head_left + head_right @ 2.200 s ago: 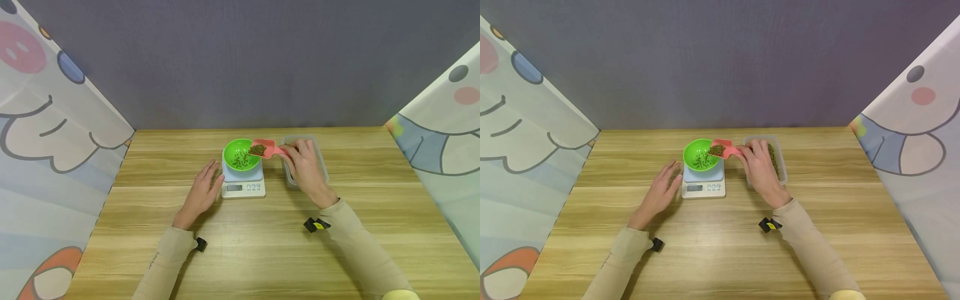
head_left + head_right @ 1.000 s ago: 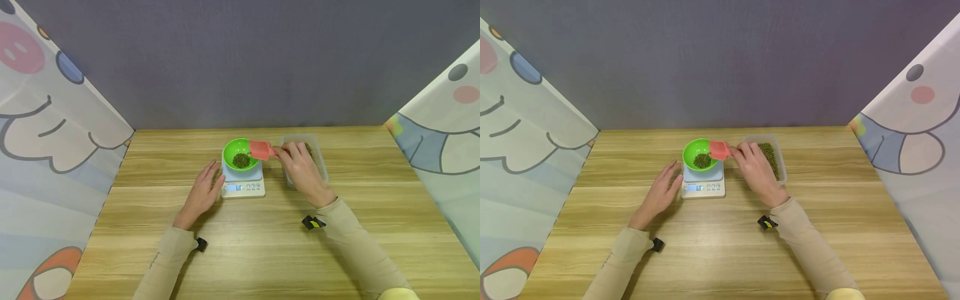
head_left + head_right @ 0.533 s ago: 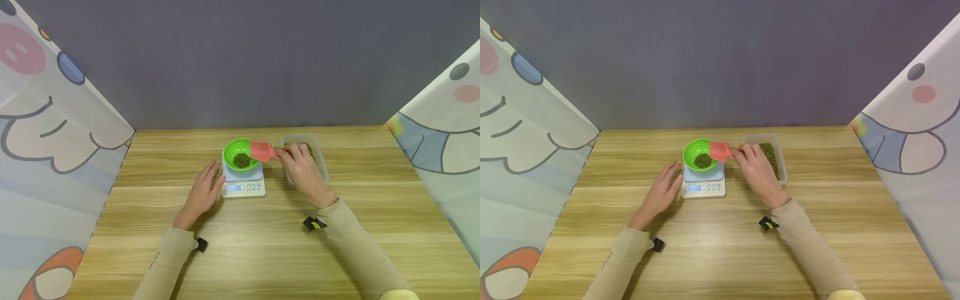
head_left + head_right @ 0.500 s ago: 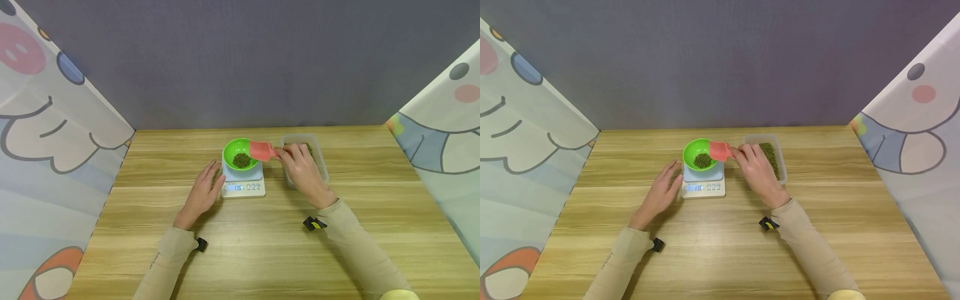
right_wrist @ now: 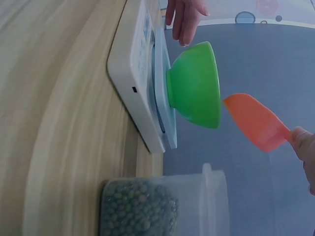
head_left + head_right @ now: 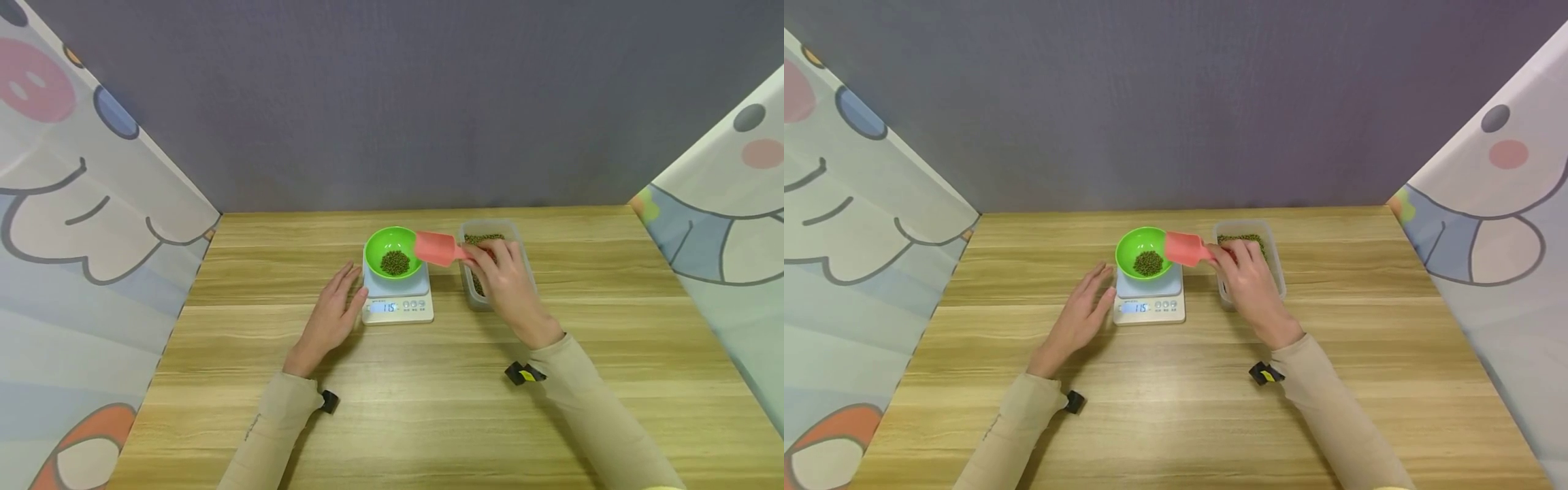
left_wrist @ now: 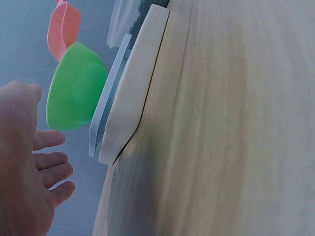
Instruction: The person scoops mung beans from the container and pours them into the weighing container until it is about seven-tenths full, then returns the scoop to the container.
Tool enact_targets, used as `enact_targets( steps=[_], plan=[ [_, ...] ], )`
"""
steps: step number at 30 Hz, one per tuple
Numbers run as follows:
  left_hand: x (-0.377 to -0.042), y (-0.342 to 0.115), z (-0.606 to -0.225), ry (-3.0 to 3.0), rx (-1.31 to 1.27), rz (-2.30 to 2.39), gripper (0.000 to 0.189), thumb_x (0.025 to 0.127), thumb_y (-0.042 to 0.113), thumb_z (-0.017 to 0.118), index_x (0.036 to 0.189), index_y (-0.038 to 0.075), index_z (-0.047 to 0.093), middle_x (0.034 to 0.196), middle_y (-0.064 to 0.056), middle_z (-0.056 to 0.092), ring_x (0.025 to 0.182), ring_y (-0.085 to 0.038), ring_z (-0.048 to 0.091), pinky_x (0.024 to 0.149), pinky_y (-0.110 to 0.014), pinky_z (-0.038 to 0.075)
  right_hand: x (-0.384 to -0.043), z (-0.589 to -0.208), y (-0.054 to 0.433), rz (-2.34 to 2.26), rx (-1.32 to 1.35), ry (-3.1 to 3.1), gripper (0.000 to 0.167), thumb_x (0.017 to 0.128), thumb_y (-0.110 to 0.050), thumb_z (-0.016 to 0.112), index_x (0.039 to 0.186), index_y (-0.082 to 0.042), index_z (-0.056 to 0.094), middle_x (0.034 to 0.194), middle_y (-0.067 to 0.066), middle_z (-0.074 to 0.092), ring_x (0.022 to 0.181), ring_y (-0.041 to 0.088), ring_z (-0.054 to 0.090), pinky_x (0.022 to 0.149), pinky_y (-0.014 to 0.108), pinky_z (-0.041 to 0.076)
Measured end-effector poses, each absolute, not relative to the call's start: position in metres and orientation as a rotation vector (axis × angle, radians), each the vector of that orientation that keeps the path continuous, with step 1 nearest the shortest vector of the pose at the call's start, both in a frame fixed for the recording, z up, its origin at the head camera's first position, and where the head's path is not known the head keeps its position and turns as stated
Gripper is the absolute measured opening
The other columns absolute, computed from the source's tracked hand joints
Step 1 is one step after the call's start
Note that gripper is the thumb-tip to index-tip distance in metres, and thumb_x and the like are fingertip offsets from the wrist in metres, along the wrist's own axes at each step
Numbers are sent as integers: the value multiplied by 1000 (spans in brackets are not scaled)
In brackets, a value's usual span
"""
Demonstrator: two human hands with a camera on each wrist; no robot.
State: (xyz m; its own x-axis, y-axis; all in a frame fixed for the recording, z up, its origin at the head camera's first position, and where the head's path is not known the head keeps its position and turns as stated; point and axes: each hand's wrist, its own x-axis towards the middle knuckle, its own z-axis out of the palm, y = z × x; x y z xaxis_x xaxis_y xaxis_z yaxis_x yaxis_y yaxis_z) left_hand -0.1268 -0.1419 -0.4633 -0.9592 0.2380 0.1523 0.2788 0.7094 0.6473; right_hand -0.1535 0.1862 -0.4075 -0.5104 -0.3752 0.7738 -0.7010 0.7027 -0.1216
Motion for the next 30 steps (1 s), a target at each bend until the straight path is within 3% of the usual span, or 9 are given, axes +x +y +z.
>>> enact_targets(
  steps=[5, 11, 30],
  plan=[
    [-126, -142, -463, -2846, -435, -1098, 58, 112, 41, 40, 156, 3, 41, 167, -18, 30, 152, -40, 32, 124, -60, 25, -149, -412, 195, 599, 803, -2154, 26, 102, -18, 63, 116, 3, 71, 100, 21, 60, 87, 39, 48, 73, 45, 40],
    [-126, -143, -462, -2836, -444, -1100, 59, 111, 41, 40, 156, 3, 42, 166, -18, 31, 151, -40, 32, 123, -60, 26, -143, -415, 210, 654, 749, -2144, 32, 105, -24, 58, 115, 4, 70, 100, 23, 59, 85, 40, 46, 73, 45, 33],
    [-124, -145, -466, -2854, -424, -1089, 59, 111, 42, 41, 155, 3, 42, 167, -18, 31, 152, -39, 31, 124, -59, 25, -131, -427, 243, 677, 630, -2114, 42, 104, -33, 58, 111, 6, 71, 97, 24, 59, 83, 41, 46, 72, 43, 28]
  ],
)
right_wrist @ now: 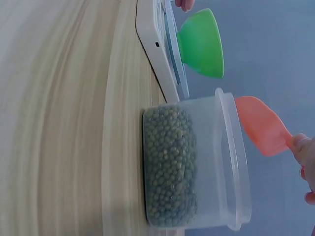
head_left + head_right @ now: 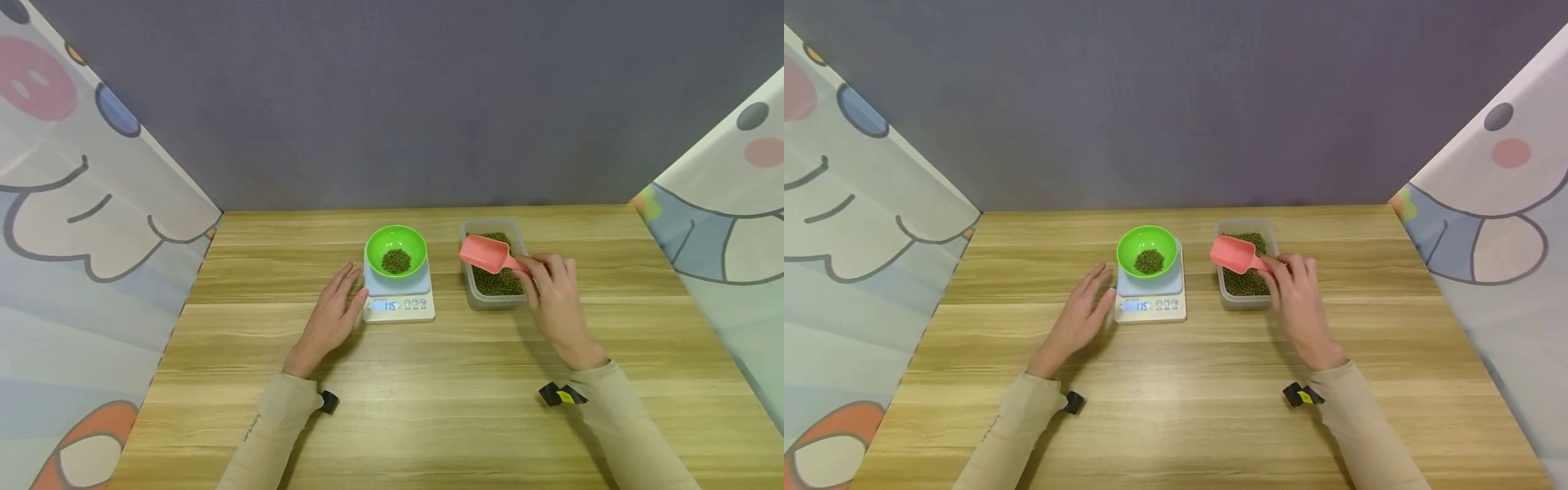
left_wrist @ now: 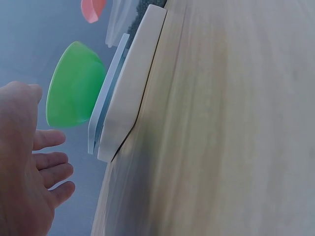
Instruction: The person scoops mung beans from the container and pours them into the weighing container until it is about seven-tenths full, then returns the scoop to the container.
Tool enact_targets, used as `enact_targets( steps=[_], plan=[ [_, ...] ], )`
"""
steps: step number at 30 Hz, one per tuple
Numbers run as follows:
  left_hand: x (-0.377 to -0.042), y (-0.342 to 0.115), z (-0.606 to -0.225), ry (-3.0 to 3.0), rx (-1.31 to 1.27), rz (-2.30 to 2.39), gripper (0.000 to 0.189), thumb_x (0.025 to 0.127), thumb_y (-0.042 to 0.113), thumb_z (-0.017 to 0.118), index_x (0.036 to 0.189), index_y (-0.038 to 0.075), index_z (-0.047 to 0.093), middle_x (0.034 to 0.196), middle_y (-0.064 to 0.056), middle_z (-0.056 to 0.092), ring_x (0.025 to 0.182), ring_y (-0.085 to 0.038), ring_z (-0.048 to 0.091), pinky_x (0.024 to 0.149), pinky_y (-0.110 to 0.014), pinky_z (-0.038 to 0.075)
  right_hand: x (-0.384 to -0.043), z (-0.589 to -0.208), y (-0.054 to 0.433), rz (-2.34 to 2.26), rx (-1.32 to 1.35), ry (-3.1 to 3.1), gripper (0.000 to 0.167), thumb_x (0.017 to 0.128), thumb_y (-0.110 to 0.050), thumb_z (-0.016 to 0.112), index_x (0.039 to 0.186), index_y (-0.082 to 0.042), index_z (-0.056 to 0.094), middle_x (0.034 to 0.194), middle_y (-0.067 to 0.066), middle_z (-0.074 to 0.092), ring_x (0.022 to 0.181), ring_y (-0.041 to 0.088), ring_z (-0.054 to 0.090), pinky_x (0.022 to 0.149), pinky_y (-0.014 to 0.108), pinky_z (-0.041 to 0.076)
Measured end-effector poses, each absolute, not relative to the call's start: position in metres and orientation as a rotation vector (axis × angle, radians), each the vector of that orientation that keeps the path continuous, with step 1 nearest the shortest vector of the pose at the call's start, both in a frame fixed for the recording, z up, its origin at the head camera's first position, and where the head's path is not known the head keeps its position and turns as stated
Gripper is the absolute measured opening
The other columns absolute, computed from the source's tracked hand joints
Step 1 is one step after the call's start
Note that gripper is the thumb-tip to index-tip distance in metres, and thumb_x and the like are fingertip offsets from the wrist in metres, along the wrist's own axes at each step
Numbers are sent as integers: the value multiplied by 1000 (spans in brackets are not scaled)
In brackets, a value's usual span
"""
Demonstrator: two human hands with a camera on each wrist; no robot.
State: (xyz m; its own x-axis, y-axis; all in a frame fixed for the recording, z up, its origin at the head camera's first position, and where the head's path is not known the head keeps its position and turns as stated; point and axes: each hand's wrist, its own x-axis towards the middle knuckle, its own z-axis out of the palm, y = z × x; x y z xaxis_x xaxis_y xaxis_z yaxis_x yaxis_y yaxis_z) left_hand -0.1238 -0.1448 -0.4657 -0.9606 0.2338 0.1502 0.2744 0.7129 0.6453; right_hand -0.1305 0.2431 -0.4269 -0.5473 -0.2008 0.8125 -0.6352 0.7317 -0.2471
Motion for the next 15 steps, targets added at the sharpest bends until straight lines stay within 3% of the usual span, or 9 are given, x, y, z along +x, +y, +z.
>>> enact_targets(
  steps=[15],
  plan=[
    [-124, -146, -468, -2849, -412, -1107, 59, 111, 42, 41, 156, 3, 42, 167, -17, 30, 152, -40, 31, 124, -60, 26, -124, -427, 265, 642, 585, -2208, 49, 106, -36, 54, 104, 11, 71, 94, 26, 58, 82, 44, 46, 73, 47, 29]
  ],
)
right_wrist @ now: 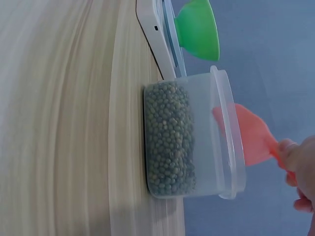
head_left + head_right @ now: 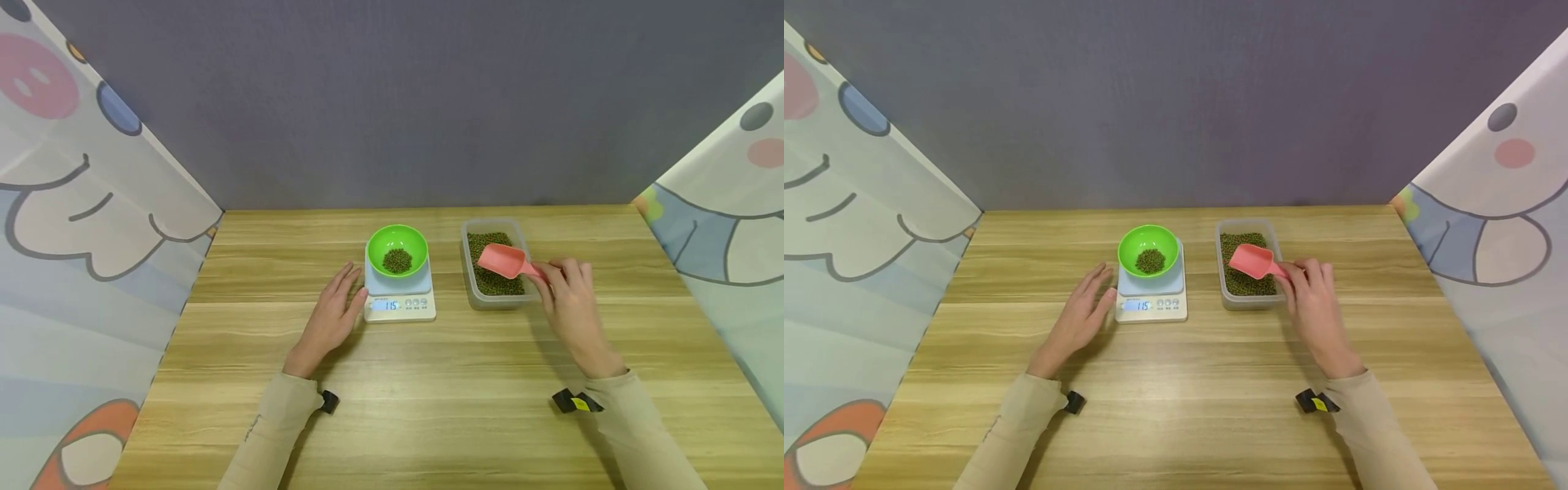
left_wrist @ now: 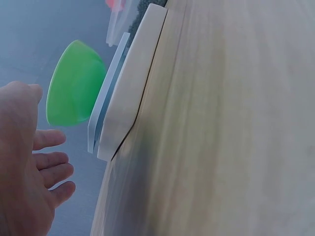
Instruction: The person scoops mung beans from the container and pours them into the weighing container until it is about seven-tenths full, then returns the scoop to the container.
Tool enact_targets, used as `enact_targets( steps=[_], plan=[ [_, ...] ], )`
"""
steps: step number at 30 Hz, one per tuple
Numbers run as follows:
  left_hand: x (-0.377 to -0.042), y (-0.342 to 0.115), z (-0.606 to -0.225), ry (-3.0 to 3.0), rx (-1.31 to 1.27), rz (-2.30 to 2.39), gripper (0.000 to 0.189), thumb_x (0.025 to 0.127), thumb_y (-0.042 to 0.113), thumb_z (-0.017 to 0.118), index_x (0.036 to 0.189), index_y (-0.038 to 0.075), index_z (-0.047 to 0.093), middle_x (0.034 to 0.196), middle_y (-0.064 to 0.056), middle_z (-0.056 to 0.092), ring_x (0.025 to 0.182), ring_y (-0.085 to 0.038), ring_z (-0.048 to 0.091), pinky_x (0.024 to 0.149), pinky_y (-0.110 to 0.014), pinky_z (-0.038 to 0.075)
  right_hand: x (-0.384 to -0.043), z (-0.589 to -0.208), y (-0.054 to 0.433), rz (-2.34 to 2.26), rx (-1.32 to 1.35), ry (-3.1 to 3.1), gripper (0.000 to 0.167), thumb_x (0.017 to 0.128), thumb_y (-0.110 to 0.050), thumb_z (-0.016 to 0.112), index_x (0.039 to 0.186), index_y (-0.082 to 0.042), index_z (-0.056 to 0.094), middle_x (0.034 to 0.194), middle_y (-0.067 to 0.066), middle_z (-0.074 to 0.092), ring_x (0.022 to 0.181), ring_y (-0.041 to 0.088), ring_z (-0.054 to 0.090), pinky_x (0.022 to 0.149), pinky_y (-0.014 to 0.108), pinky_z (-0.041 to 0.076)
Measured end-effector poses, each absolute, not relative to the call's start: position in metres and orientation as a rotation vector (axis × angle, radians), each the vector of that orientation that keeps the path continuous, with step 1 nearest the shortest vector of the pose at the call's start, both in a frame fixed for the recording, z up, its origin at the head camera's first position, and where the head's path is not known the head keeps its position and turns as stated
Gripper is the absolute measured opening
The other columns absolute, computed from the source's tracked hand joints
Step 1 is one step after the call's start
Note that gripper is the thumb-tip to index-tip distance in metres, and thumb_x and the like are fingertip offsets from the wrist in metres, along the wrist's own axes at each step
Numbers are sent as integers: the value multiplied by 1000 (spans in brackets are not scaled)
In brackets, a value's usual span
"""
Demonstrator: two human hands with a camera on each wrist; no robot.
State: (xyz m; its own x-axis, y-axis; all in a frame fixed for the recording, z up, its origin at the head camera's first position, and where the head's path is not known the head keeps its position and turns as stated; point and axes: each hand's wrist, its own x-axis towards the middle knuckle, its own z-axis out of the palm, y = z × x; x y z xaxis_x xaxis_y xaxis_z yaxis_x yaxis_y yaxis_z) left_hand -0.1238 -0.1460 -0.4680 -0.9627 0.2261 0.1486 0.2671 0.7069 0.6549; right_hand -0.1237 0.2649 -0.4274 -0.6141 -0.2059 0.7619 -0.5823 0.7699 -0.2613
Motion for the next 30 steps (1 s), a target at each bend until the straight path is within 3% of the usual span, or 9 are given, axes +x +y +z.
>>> enact_targets(
  steps=[5, 9, 12, 15, 19, 30],
  plan=[
    [-124, -146, -467, -2861, -404, -1104, 60, 111, 43, 40, 156, 4, 41, 167, -17, 30, 152, -39, 31, 124, -59, 25, -122, -427, 272, 593, 611, -2262, 51, 107, -35, 52, 102, 13, 70, 92, 26, 57, 81, 44, 45, 72, 45, 29],
    [-125, -147, -467, -2862, -401, -1110, 60, 111, 44, 39, 157, 5, 41, 167, -16, 30, 153, -39, 30, 125, -59, 25, -120, -426, 276, 563, 603, -2338, 41, 104, -26, 59, 104, 14, 70, 93, 26, 57, 82, 44, 43, 72, 43, 31],
    [-125, -147, -467, -2864, -401, -1110, 60, 111, 44, 39, 157, 5, 41, 167, -16, 30, 153, -38, 30, 125, -59, 24, -119, -425, 277, 570, 592, -2359, 23, 95, -8, 71, 103, 13, 70, 92, 25, 57, 84, 44, 43, 73, 45, 32],
    [-125, -147, -466, -2869, -402, -1109, 60, 111, 44, 39, 157, 5, 40, 168, -16, 29, 153, -38, 29, 125, -59, 24, -117, -423, 277, 556, 590, -2370, 20, 85, 4, 77, 101, 13, 70, 91, 24, 56, 84, 44, 44, 73, 46, 34],
    [-125, -147, -466, -2872, -398, -1105, 60, 111, 44, 39, 157, 5, 40, 167, -16, 30, 153, -39, 30, 124, -60, 25, -115, -418, 276, 507, 602, -2405, 20, 81, 7, 80, 97, 14, 69, 88, 23, 56, 81, 42, 45, 70, 45, 35],
    [-124, -147, -466, -2864, -401, -1104, 60, 111, 42, 40, 157, 4, 41, 167, -17, 29, 152, -40, 30, 124, -61, 25, -110, -407, 268, 457, 558, -2501, 15, 84, 7, 79, 92, 15, 69, 84, 22, 55, 78, 38, 45, 67, 43, 36]
  ],
)
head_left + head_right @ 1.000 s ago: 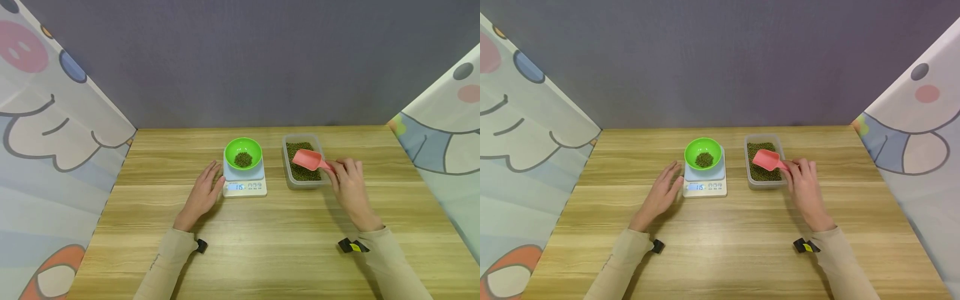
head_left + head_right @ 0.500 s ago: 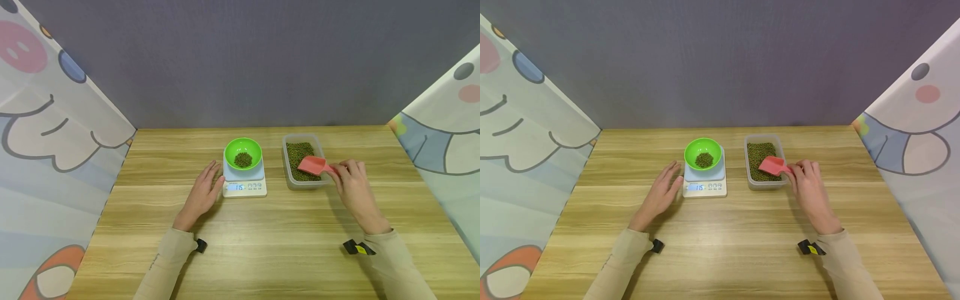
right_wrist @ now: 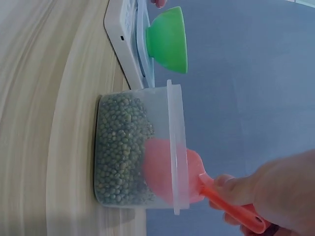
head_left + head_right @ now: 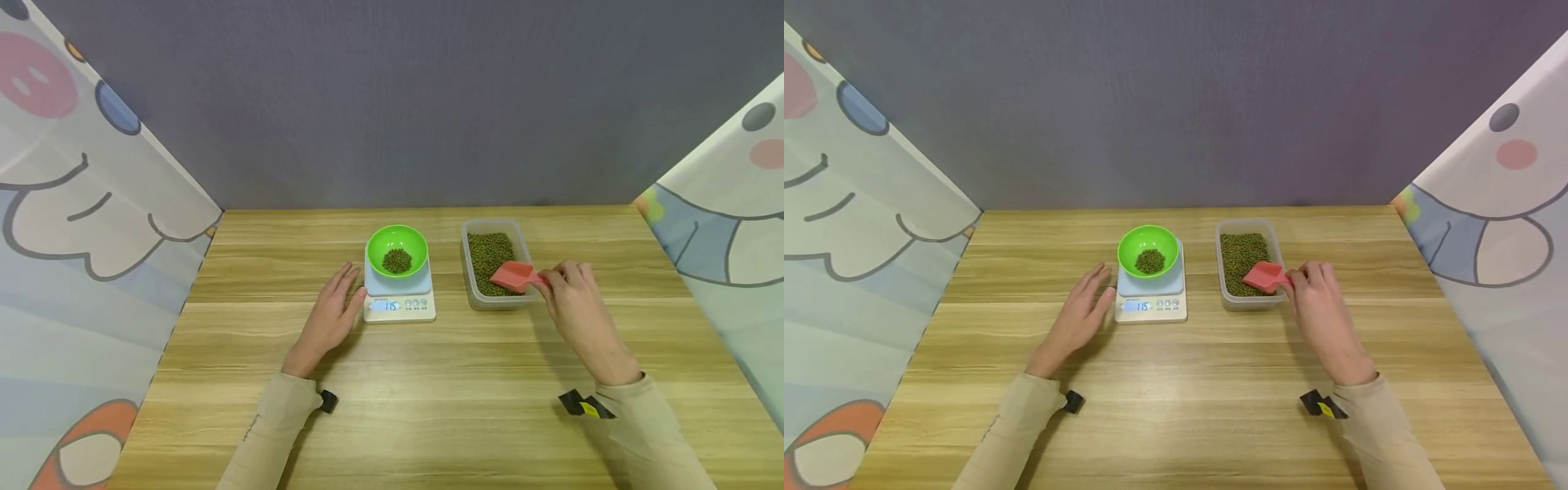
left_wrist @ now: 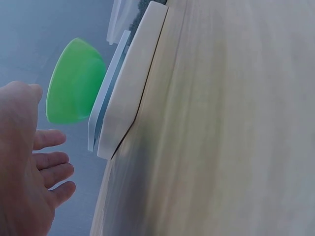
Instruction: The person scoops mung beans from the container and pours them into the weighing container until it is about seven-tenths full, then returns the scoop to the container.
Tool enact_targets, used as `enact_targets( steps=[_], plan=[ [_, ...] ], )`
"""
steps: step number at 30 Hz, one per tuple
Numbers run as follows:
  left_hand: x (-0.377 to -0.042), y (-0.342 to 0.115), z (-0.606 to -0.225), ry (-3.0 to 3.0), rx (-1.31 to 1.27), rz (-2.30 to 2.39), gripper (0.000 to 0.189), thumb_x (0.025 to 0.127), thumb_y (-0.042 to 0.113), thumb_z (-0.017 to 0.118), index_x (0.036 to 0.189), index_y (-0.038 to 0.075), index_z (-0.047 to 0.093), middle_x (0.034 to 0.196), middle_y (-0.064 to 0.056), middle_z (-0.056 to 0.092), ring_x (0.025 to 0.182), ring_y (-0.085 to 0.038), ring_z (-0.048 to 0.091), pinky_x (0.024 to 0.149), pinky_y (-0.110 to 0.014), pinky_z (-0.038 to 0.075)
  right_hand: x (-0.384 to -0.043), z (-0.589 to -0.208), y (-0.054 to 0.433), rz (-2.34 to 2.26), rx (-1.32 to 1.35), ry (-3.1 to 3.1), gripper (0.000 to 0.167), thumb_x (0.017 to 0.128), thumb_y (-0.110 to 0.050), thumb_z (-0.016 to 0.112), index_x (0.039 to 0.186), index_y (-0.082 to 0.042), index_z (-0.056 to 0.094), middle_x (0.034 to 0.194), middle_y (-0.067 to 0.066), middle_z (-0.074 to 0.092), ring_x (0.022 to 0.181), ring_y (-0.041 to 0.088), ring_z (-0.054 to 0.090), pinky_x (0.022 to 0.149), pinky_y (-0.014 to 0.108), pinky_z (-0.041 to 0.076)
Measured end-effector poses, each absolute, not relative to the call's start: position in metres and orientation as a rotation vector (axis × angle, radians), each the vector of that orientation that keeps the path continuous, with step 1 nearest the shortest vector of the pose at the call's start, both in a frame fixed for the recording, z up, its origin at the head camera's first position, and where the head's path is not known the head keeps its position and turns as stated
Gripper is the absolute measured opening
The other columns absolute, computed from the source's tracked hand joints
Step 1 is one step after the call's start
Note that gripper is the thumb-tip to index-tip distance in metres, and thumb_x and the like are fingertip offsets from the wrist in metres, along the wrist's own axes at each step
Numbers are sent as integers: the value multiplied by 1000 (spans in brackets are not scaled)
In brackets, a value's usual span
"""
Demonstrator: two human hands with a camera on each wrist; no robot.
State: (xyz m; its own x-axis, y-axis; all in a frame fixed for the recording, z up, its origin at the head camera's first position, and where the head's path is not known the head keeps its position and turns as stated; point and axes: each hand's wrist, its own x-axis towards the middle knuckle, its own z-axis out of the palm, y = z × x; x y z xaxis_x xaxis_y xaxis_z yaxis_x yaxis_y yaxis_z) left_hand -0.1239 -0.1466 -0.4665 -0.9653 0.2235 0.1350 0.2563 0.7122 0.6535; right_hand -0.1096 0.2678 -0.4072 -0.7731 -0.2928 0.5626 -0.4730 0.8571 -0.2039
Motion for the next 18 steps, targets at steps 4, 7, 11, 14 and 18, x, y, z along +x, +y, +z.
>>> enact_targets(
  steps=[4, 7, 11, 14, 18],
  plan=[
    [-124, -147, -467, -2866, -404, -1108, 60, 111, 43, 39, 157, 4, 41, 167, -17, 30, 153, -39, 30, 124, -60, 25, -112, -409, 265, 468, 546, -2519, 14, 85, 7, 78, 90, 17, 69, 82, 22, 54, 77, 38, 45, 67, 43, 37],
    [-125, -147, -467, -2862, -400, -1110, 60, 111, 44, 39, 157, 5, 41, 167, -16, 30, 152, -39, 31, 124, -59, 25, -114, -411, 263, 475, 531, -2525, 14, 86, 6, 77, 90, 17, 68, 82, 22, 54, 79, 39, 45, 68, 44, 38],
    [-126, -148, -466, -2849, -396, -1113, 60, 111, 45, 39, 156, 5, 42, 166, -17, 31, 152, -39, 32, 124, -60, 26, -117, -414, 259, 479, 513, -2545, 15, 88, 5, 76, 93, 17, 69, 83, 22, 55, 80, 39, 46, 69, 45, 38],
    [-126, -148, -466, -2845, -403, -1114, 61, 111, 45, 39, 156, 5, 42, 166, -17, 31, 152, -39, 32, 123, -60, 27, -120, -416, 257, 479, 496, -2562, 16, 89, 4, 76, 95, 17, 69, 85, 22, 55, 82, 39, 47, 69, 45, 39],
    [-127, -148, -466, -2843, -409, -1119, 60, 111, 45, 39, 157, 5, 41, 167, -17, 31, 152, -39, 32, 124, -59, 26, -124, -420, 253, 485, 481, -2574, 17, 91, 2, 74, 98, 17, 70, 86, 22, 56, 84, 40, 47, 70, 47, 40]
  ],
)
